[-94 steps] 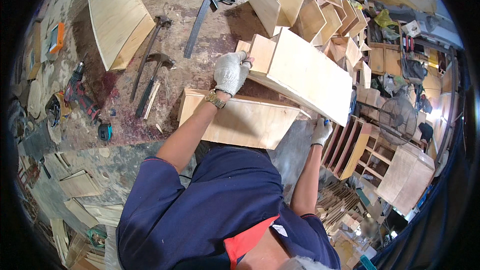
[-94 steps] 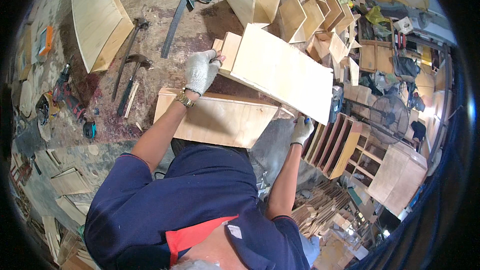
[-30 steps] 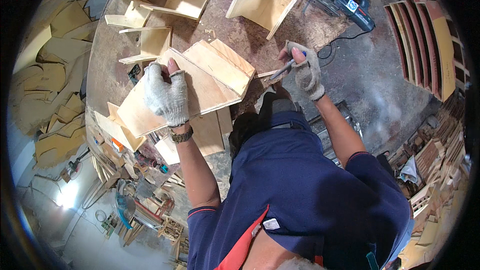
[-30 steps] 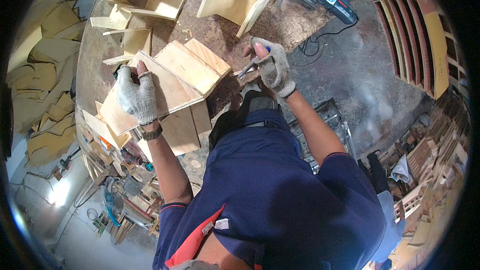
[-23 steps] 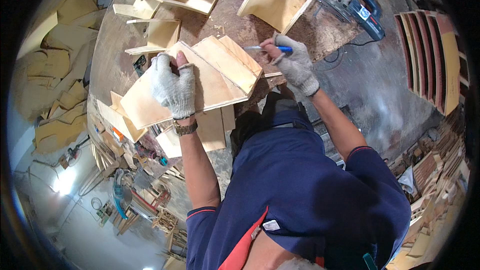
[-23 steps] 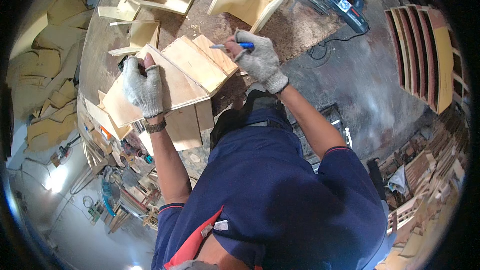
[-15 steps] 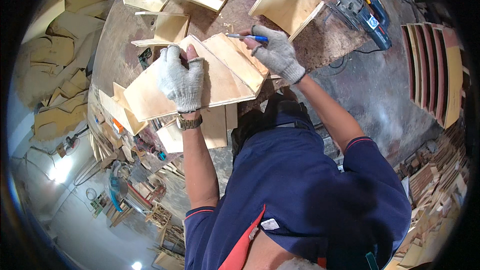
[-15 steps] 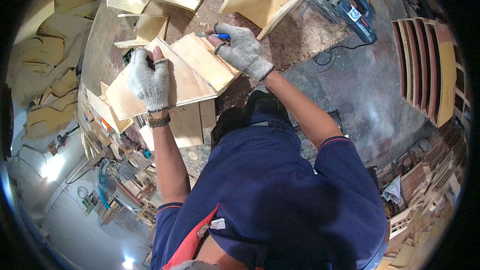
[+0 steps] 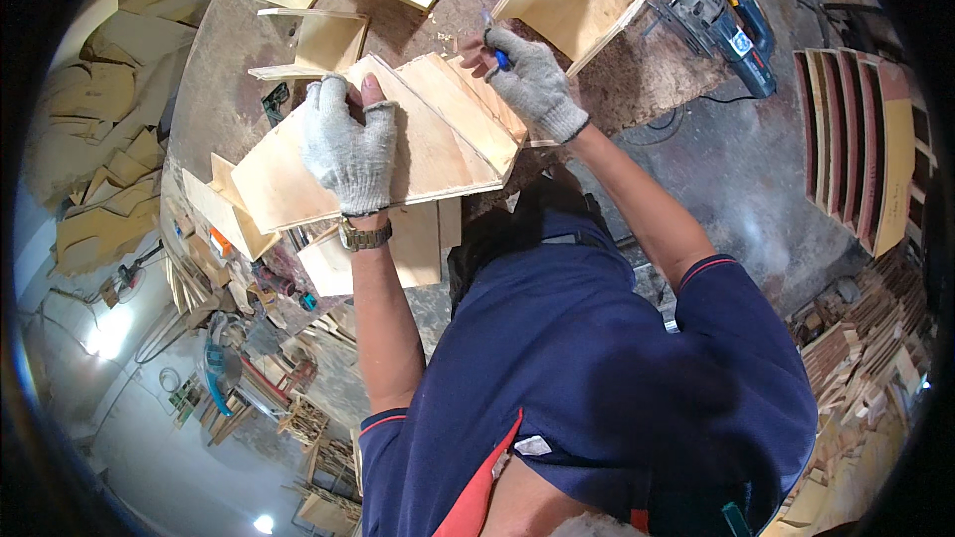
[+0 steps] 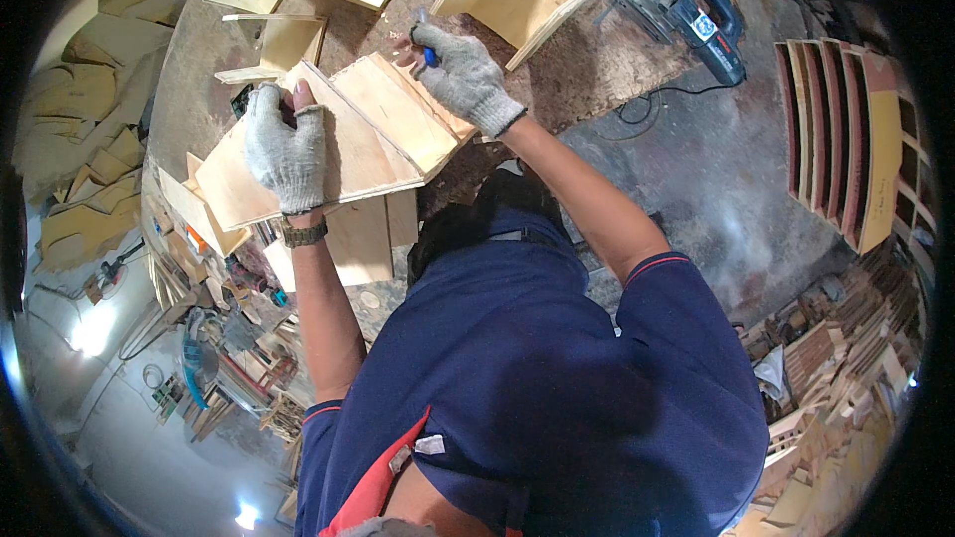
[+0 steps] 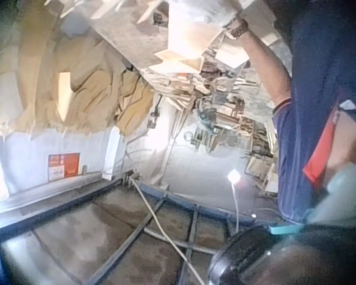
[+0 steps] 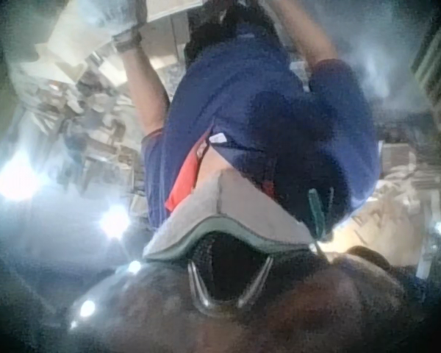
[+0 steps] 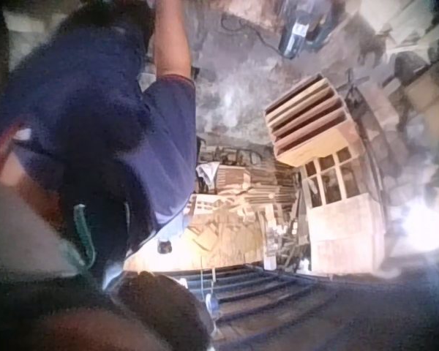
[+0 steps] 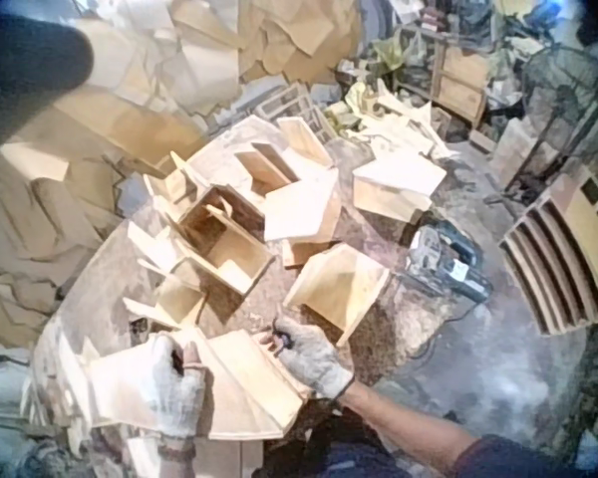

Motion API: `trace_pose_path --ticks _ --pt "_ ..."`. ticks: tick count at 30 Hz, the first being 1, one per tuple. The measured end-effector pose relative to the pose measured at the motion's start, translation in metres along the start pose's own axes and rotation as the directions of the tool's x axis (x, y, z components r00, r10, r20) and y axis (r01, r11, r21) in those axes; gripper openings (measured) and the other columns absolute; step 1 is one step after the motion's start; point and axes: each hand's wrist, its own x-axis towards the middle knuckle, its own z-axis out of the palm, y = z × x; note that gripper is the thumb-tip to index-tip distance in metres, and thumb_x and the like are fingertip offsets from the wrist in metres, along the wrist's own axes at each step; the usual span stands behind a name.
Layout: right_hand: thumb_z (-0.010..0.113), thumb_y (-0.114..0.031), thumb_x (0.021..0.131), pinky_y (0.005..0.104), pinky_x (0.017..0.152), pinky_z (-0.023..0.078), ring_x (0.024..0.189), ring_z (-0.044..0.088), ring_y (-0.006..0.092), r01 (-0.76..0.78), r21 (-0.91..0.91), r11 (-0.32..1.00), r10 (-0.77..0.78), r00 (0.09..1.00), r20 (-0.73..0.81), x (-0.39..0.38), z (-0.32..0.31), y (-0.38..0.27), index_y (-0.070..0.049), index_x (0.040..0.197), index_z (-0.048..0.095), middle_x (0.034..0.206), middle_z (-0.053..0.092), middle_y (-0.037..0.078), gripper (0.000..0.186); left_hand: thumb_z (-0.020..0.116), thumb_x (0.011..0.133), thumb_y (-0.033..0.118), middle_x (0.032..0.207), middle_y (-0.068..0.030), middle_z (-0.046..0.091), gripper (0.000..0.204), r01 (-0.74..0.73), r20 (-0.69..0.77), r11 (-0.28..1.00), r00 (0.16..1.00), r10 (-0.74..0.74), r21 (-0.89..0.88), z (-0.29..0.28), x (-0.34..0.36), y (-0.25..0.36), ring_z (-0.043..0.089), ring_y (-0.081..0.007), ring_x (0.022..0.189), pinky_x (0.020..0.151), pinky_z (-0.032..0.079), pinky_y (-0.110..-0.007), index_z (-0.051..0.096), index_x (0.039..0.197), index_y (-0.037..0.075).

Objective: The person uses a table saw to cut thin wooden strips, then moves to a workbench to mark curved wooden pieces with a pen. The person handles multiple wood pieces, aligns them, and writes on their surfaces.

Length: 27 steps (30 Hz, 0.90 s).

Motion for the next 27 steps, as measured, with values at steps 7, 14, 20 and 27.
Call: trace_pose_path --ticks 7,14,20,27 --pt "0.067 -0.011 0.081 0.0378 0.065 0.056 0.073 0.071 0.0293 0.034 -0.322 0.946 -0.02 0.999 0.047 -0.062 -0.022 0.005 -0.013 0.105 0.07 0.084 0.071 0.012 0.024 0.07 0.092 0.033 0.071 -0.0082 0.05 0.035 -0.016 -0.018 1.0 1.0 0.016 0.005 -0.003 0.0 0.002 0.052 -0.0274 0.063 0.058 0.043 -0.04 0.05 0.075 0.009" --pt "0.075 -0.022 0.074 0.0435 0.069 0.056 0.079 0.069 0.0331 0.075 -0.374 0.925 -0.031 0.992 0.122 -0.118 -0.018 0.018 -0.017 0.119 0.068 0.087 0.069 0.015 0.046 0.071 0.09 0.012 0.071 0.0004 0.049 0.013 0.115 0.017 0.855 0.992 -0.124 -0.505 -0.01 -0.011 -0.024 0.048 -0.0112 0.06 0.055 0.04 -0.029 0.06 0.087 0.007" --pt "0.072 -0.022 0.084 0.0437 0.068 0.056 0.08 0.069 0.0319 0.133 -0.383 0.914 -0.144 0.99 0.0 -0.127 -0.01 0.031 -0.016 0.109 0.071 0.087 0.069 0.011 0.025 0.054 0.094 0.015 0.091 -0.0068 0.06 0.021 0.182 -0.607 0.697 0.374 -0.701 -0.693 -0.048 -0.072 -0.146 0.057 -0.02 0.081 0.072 0.047 -0.033 0.066 0.106 0.003" --pt "0.071 -0.018 0.084 0.0425 0.06 0.052 0.073 0.066 0.0302 0.18 -0.452 0.874 -0.19 0.981 0.024 -0.131 -0.007 0.039 -0.015 0.102 0.069 0.078 0.064 0.011 0.018 0.06 0.097 0.021 0.081 -0.001 0.058 0.014 0.64 0.093 0.261 0.464 -0.881 -0.723 0.01 -0.154 -0.274 0.05 -0.0134 0.063 0.054 0.041 -0.03 0.063 0.107 0.013"
